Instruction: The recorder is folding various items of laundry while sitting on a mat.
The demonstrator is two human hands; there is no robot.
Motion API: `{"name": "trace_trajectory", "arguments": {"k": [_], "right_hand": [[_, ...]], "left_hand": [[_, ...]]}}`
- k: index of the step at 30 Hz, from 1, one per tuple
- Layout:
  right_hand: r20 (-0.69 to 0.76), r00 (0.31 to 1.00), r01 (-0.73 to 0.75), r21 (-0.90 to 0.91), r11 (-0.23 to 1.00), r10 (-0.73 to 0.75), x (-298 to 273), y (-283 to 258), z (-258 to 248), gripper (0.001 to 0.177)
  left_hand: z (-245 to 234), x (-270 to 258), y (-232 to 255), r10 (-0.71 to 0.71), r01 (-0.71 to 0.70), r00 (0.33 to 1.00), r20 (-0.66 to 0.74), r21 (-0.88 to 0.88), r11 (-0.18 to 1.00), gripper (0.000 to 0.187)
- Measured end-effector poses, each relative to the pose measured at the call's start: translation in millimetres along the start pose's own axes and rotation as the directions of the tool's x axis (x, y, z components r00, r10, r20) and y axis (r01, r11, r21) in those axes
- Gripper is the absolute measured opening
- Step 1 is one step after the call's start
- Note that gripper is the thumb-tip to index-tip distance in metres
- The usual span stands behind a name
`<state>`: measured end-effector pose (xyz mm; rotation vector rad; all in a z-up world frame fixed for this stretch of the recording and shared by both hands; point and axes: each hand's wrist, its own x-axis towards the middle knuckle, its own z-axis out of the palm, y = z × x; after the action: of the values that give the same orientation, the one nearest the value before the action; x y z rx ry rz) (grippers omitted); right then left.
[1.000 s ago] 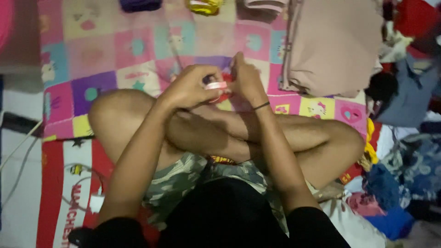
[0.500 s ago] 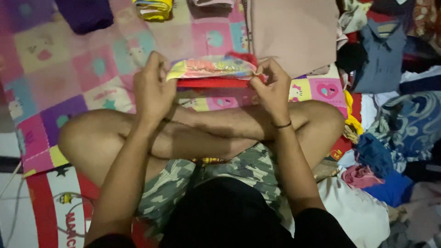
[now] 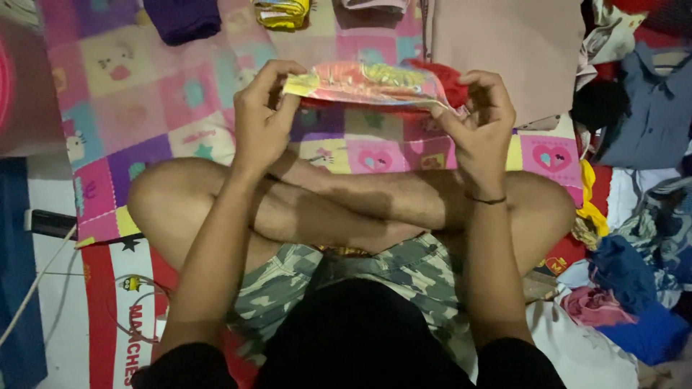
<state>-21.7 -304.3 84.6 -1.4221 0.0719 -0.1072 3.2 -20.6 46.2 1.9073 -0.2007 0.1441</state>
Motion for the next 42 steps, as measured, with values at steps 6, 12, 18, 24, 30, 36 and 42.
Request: {"name": "trace_trajectory", "arguments": {"k": [6, 12, 18, 24, 30, 36, 42], "right_hand": [[0.227, 0.913, -0.163, -0.556, 0.815, 0.338, -5, 96, -50, 0.032], [0.346, 0.901, 0.061, -0.699, 0.712, 0.262, -18, 118, -27, 0.038], [0.29, 0.956, 0.266, -0.807, 0.527, -0.039, -36, 147, -3, 0.017], [0.041, 0.992, 0.101, -0.825, 0.556, -0.119, -26, 109, -38, 0.022], [0.116, 0.99, -0.032, -0.399, 0.916, 0.085, -37, 48, -67, 0.021], [0.098, 0.994, -0.019, -0.283, 0.959, 0.049, -21, 31, -46, 0.015], [0.161, 0.917, 0.398, -0.31, 0.864, -0.365, -13, 5, -20, 0.011]], "left_hand": [[2, -17, -36, -0.103, 0.039, 0.959, 0.263, 0.237, 0.971, 0.032], [6, -16, -22, -0.253, 0.155, 0.92, 0.3, 0.314, 0.937, 0.026], [10, -18, -31, -0.281, 0.174, 0.905, 0.318, 0.327, 0.929, 0.022], [-14, -17, -21, -0.222, 0.15, 0.954, 0.202, 0.32, 0.935, 0.021], [-42, -16, -14, -0.044, 0.081, 0.936, 0.35, -0.091, 0.993, 0.023], [-26, -5, 8, 0.107, -0.163, 0.946, 0.305, 0.166, 0.973, 0.019], [-25, 3, 46, 0.401, -0.411, 0.912, 0.089, 0.237, 0.88, 0.025]]}}
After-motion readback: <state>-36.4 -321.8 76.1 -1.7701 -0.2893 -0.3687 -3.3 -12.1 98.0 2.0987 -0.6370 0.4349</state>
